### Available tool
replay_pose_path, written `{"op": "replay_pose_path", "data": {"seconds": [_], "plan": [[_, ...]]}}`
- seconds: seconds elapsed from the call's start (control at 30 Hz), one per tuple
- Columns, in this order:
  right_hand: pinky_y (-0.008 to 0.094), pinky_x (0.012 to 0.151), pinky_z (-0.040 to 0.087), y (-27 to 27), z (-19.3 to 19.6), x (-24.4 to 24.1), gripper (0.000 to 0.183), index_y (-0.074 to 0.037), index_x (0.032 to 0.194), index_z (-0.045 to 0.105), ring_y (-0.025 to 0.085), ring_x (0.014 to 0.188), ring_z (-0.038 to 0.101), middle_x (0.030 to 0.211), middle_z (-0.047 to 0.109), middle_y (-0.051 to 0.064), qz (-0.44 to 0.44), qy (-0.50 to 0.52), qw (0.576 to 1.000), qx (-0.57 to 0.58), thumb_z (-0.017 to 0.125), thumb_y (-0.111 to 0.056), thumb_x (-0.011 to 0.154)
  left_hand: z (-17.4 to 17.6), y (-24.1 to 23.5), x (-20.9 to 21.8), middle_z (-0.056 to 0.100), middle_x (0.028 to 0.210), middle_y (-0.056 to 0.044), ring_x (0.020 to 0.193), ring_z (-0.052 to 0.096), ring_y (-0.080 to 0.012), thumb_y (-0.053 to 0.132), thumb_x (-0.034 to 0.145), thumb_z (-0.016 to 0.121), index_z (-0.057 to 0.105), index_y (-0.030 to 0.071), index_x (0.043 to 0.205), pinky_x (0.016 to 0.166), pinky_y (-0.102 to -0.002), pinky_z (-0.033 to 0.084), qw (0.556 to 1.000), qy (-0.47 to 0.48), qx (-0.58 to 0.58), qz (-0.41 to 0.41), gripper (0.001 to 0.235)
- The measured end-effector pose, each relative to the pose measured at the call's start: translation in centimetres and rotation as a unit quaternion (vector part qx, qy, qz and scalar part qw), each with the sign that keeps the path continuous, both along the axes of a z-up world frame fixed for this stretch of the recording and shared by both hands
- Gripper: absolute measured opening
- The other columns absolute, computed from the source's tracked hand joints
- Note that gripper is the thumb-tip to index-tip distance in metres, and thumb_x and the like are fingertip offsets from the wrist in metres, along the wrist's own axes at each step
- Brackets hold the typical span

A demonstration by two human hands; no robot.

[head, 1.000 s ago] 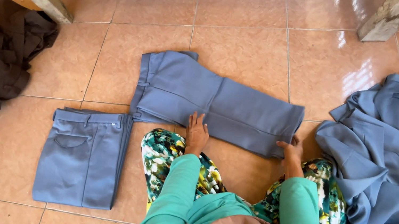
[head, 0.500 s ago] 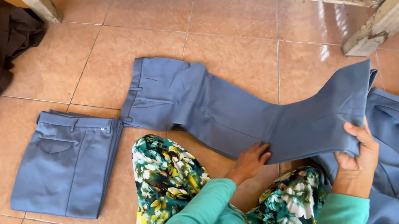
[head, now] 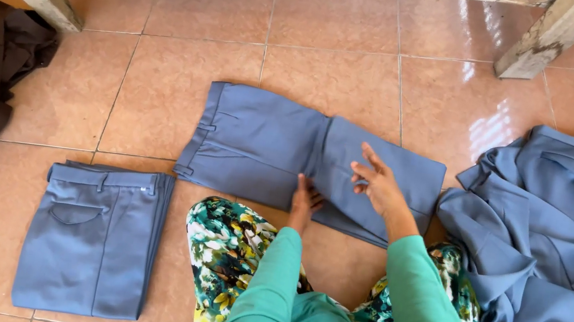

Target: The person sits on a tiled floor and folds several pairs of grey trousers by hand. They smooth each pair, fold the legs together, and then fold the garment into a compact rectangle before stacking it with the others.

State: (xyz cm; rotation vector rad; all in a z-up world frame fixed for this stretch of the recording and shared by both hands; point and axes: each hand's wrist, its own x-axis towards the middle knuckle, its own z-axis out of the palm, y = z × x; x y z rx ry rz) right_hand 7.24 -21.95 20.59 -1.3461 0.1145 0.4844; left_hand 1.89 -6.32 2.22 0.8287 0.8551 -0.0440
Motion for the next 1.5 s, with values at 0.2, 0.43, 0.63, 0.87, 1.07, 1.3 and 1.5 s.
{"op": "replay_pose_path", "data": {"seconds": [0.2,0.43,0.63,0.87,1.07,1.3,1.5], "plan": [[0.047,0.096,0.054,-10.1,-18.8,3.4,0.038,-0.04,0.126,0.071,0.031,0.119,0.065,0.129,0.07,0.001,-0.053,-0.051,0.869,-0.49,0.076,-0.037,0.088,-4.0,2.8,0.4,0.05,0.139,-0.029,0.115,0.06,-0.0534,0.034,0.09,0.081,0.063,0.005,0.137,0.068,-0.056,0.064,0.967,0.017,0.253,-0.037,0.059],[0.059,0.103,0.047,-16.7,-20.1,-0.1,0.062,-0.022,0.154,0.05,0.045,0.13,0.053,0.144,0.052,0.02,-0.067,-0.027,0.836,-0.544,0.067,-0.026,0.094,-2.7,2.9,-0.8,0.069,0.124,-0.016,0.119,0.066,-0.0363,0.024,0.093,0.071,0.065,0.025,0.132,0.1,-0.045,0.055,0.86,0.058,0.502,-0.072,0.039],[0.061,0.104,0.043,-16.6,-20.2,0.4,0.092,-0.01,0.16,0.037,0.045,0.134,0.05,0.145,0.051,0.03,-0.1,0.101,0.881,-0.451,0.082,-0.037,0.085,-0.4,2.6,-3.9,0.051,0.124,-0.008,0.109,0.066,-0.0388,0.011,0.098,0.058,0.058,0.035,0.133,0.093,-0.048,0.059,0.78,0.038,0.61,-0.136,0.043],[0.023,0.06,0.053,-13.2,-1.9,-1.4,0.043,-0.019,0.126,0.068,0.014,0.072,0.071,0.088,0.07,0.003,-0.192,0.05,0.978,0.055,0.08,-0.018,0.084,0.4,-0.6,-3.3,0.048,0.121,-0.011,0.112,0.054,-0.0357,0.025,0.096,0.063,0.062,0.018,0.134,0.089,-0.051,0.052,0.644,0.077,0.706,-0.285,0.039],[0.028,0.07,0.064,-10.6,9.5,-3.2,0.046,-0.007,0.131,0.068,0.015,0.075,0.074,0.09,0.072,0.007,-0.222,-0.1,0.966,0.086,0.075,-0.002,0.086,-4.9,-10.6,-1.4,0.062,0.126,-0.021,0.122,0.062,-0.0397,0.029,0.098,0.061,0.049,0.012,0.151,0.097,-0.05,0.054,0.706,-0.088,0.558,-0.426,0.056],[0.029,0.073,0.06,-4.1,5.3,-0.7,0.04,-0.01,0.113,0.075,0.011,0.081,0.065,0.088,0.068,0.002,-0.143,-0.147,0.978,0.018,0.082,0.0,0.075,-0.9,-6.8,-0.7,0.057,0.138,-0.031,0.129,0.058,-0.0416,0.055,0.109,0.047,0.052,0.014,0.149,0.102,-0.048,0.051,0.958,-0.109,0.076,-0.252,0.058],[0.03,0.049,0.06,3.5,-0.8,-4.6,0.06,-0.005,0.146,0.053,0.022,0.06,0.069,0.082,0.072,0.017,0.102,-0.068,0.992,-0.021,0.075,-0.013,0.09,10.3,7.0,-3.9,0.018,0.168,-0.026,0.155,0.018,-0.0416,0.079,0.094,0.043,0.021,0.006,0.163,0.122,-0.066,0.015,0.991,0.096,0.077,-0.042,0.103]]}}
